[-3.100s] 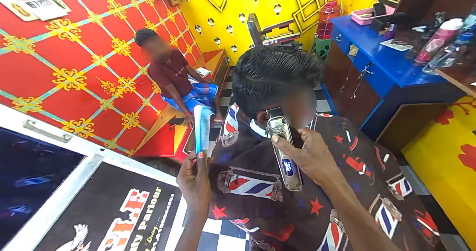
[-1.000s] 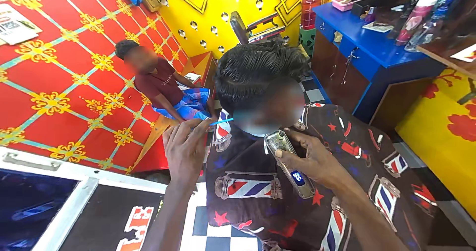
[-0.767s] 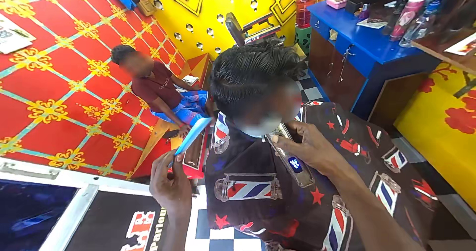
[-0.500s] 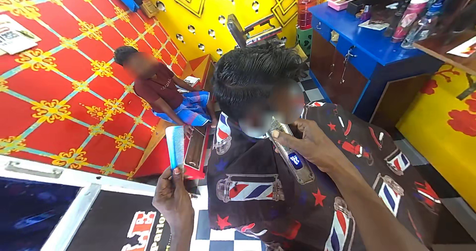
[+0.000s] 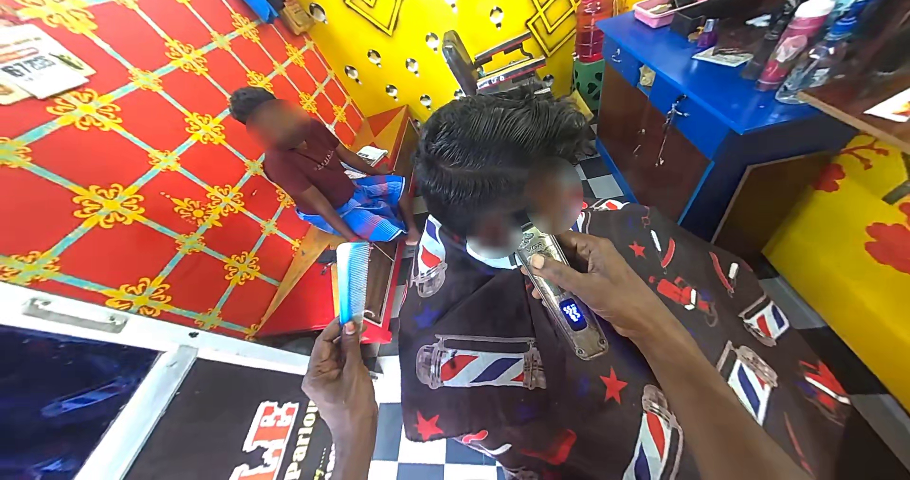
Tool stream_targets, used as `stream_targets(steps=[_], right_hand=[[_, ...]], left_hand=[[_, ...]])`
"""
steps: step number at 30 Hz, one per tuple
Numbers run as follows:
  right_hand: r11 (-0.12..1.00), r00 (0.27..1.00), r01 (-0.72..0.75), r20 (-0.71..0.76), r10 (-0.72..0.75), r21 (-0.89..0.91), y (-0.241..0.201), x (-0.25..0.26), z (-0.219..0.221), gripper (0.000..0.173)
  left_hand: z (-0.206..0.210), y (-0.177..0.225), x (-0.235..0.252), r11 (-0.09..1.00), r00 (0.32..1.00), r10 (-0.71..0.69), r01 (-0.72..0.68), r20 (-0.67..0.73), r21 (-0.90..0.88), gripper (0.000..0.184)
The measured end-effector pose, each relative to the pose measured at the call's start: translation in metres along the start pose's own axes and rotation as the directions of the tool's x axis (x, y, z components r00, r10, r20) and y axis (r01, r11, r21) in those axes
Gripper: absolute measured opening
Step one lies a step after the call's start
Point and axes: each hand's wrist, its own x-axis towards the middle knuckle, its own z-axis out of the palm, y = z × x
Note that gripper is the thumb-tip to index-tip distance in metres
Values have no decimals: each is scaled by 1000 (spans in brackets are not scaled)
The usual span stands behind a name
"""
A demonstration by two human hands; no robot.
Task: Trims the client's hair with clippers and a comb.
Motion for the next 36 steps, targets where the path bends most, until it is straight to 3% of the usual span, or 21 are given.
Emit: stream_targets(steps=[11, 31, 34, 36], right_hand=[[999, 999, -37, -16, 37, 12, -3, 0, -4, 37], [987, 999, 12, -48, -20, -160, -2, 4, 2, 38], [984, 999, 38, -33, -44, -172, 0, 6, 3, 40], [975, 998, 59, 16, -57, -213, 1, 4, 3, 42]], left_hand=[[1, -1, -4, 1000, 1000, -1, 1, 15, 22, 13], [0, -9, -11, 998, 998, -55, 55, 18, 10, 14], [2, -9, -10, 999, 1000, -4, 3, 19, 38, 14], [5, -4, -5, 991, 994, 100, -103, 38, 86, 15]])
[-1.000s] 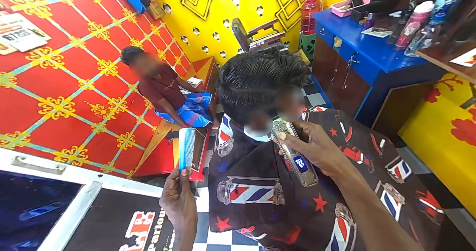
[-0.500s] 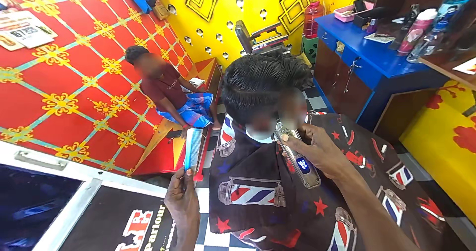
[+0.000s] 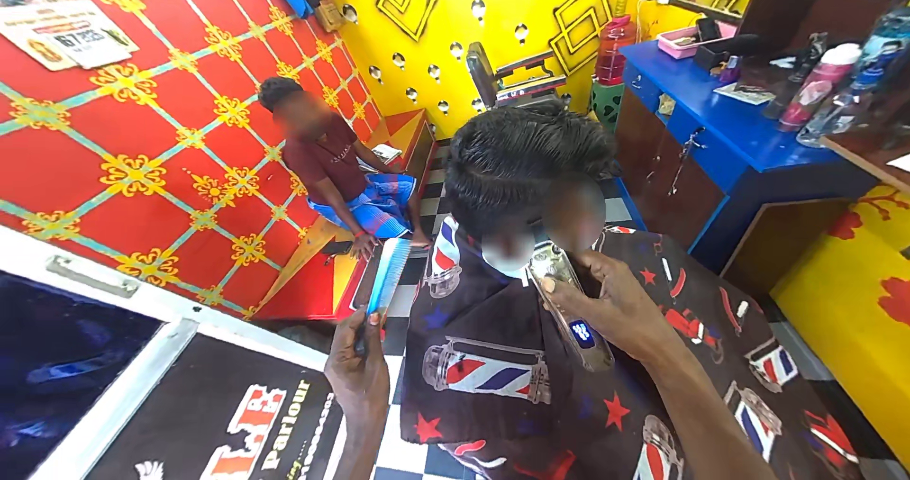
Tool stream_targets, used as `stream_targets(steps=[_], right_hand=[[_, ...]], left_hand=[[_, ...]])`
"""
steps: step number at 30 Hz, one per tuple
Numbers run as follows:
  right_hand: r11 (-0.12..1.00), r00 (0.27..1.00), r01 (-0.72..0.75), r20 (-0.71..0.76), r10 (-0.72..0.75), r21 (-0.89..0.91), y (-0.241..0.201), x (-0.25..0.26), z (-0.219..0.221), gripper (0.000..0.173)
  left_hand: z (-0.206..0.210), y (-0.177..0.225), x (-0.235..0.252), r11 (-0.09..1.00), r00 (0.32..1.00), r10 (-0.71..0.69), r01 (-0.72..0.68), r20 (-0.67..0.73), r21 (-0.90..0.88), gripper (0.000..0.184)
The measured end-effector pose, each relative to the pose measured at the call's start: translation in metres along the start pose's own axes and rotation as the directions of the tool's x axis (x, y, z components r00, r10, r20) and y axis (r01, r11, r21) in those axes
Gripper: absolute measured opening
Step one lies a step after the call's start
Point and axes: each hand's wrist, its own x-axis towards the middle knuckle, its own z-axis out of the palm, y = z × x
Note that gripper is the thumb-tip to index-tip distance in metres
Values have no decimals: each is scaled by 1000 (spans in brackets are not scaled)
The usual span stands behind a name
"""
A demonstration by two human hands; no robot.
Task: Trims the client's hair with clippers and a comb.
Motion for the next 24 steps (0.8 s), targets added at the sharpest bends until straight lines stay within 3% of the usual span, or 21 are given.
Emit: stream_targets(steps=[3, 5, 9, 11, 13, 17, 24], right_hand=[[999, 997, -8, 83, 12, -46, 5, -9, -1, 48], [998, 994, 2, 109, 4, -59, 12, -18, -1, 55], [1000, 991, 6, 130, -5, -7, 22, -30, 6, 59], [1000, 990, -16, 137, 18, -13, 25, -35, 7, 58], [999, 991, -52, 125, 53, -12, 24, -40, 7, 57], [995, 993, -89, 71, 91, -38, 18, -59, -6, 51], [988, 987, -150, 57, 153, -40, 22, -81, -41, 50]], left_hand=[[7, 26, 25, 955, 963, 258, -267, 80, 128, 18], [19, 54, 48, 858, 877, 452, -478, 164, 190, 18], [56, 133, 88, 512, 547, 754, -836, 364, 198, 23], [76, 166, 103, 334, 383, 793, -924, 473, 189, 25], [86, 182, 115, 232, 298, 769, -954, 565, 188, 23], [66, 169, 134, 317, 371, 693, -927, 618, 201, 27], [38, 69, 141, 570, 612, 619, -781, 493, 254, 29]])
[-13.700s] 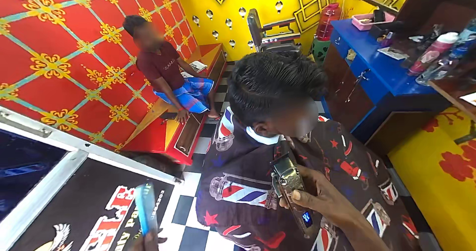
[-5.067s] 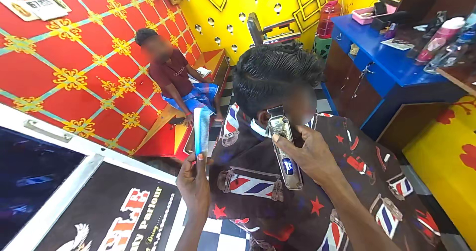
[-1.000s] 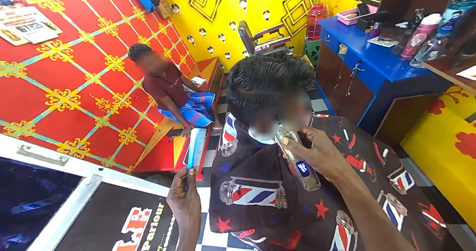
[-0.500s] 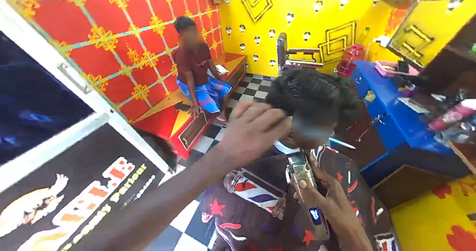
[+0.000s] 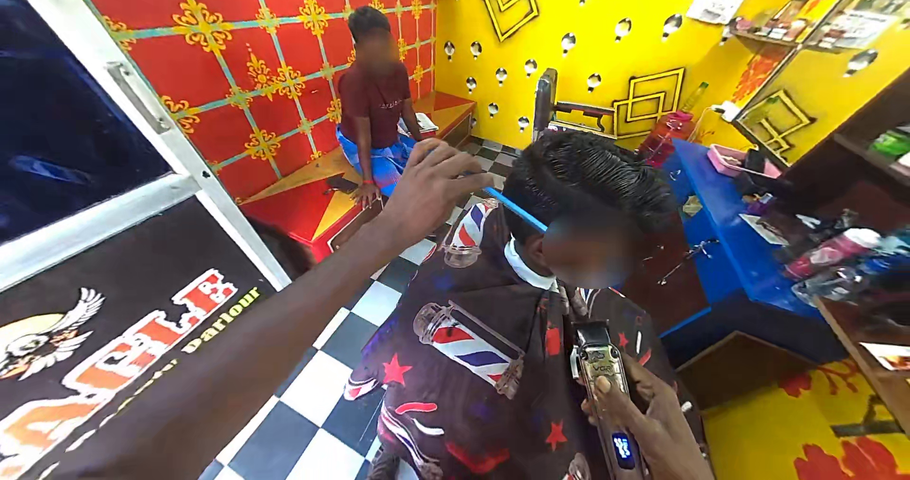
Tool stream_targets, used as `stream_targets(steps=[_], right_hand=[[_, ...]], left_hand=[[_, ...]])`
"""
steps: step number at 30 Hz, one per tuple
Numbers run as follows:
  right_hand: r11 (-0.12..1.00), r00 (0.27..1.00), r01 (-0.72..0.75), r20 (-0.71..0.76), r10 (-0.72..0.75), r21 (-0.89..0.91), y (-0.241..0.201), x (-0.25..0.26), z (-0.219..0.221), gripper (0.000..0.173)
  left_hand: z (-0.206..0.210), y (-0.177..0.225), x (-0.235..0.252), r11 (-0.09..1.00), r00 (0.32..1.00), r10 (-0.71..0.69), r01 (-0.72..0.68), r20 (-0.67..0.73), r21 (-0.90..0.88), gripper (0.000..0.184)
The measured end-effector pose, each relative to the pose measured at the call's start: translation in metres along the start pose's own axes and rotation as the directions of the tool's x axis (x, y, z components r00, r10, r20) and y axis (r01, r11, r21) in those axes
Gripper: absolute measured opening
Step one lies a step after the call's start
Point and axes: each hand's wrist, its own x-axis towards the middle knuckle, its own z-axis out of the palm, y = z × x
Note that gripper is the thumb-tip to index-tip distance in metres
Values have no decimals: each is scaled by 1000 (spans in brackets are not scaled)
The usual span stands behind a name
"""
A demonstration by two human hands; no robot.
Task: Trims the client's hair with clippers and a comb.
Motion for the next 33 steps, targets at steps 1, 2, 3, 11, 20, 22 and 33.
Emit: stream_targets(steps=[1, 2, 3, 11, 20, 22, 33], right_hand=[[1000, 1000, -6, 18, 6, 4, 1, -1, -3, 49], [1000, 999, -11, 33, 11, 7, 2, -1, -6, 48], [1000, 999, -14, 48, 14, 12, 3, -1, -8, 49], [863, 991, 95, 31, -127, 495, 26, -60, -31, 53], [787, 923, 9, -308, 230, 617, 63, -173, -22, 41], [872, 913, -95, -307, 268, 480, 63, -204, -20, 37], [949, 925, -264, -325, 199, -170, 46, -307, -80, 60]], left_hand=[[8, -4, -11, 999, 999, -43, 43, -1, -27, 28], [15, -8, -23, 996, 997, -79, 79, 14, -43, 27], [21, -10, -35, 993, 993, -107, 108, 46, -39, 26], [-18, 69, -152, 829, 865, -496, 497, 74, -256, 24], [-25, 286, -190, 418, 855, -233, 519, 464, -746, 23], [-18, 319, -188, 224, 829, -176, 558, 530, -799, 31], [12, 440, -122, 47, 725, 1, 688, 689, -724, 36]])
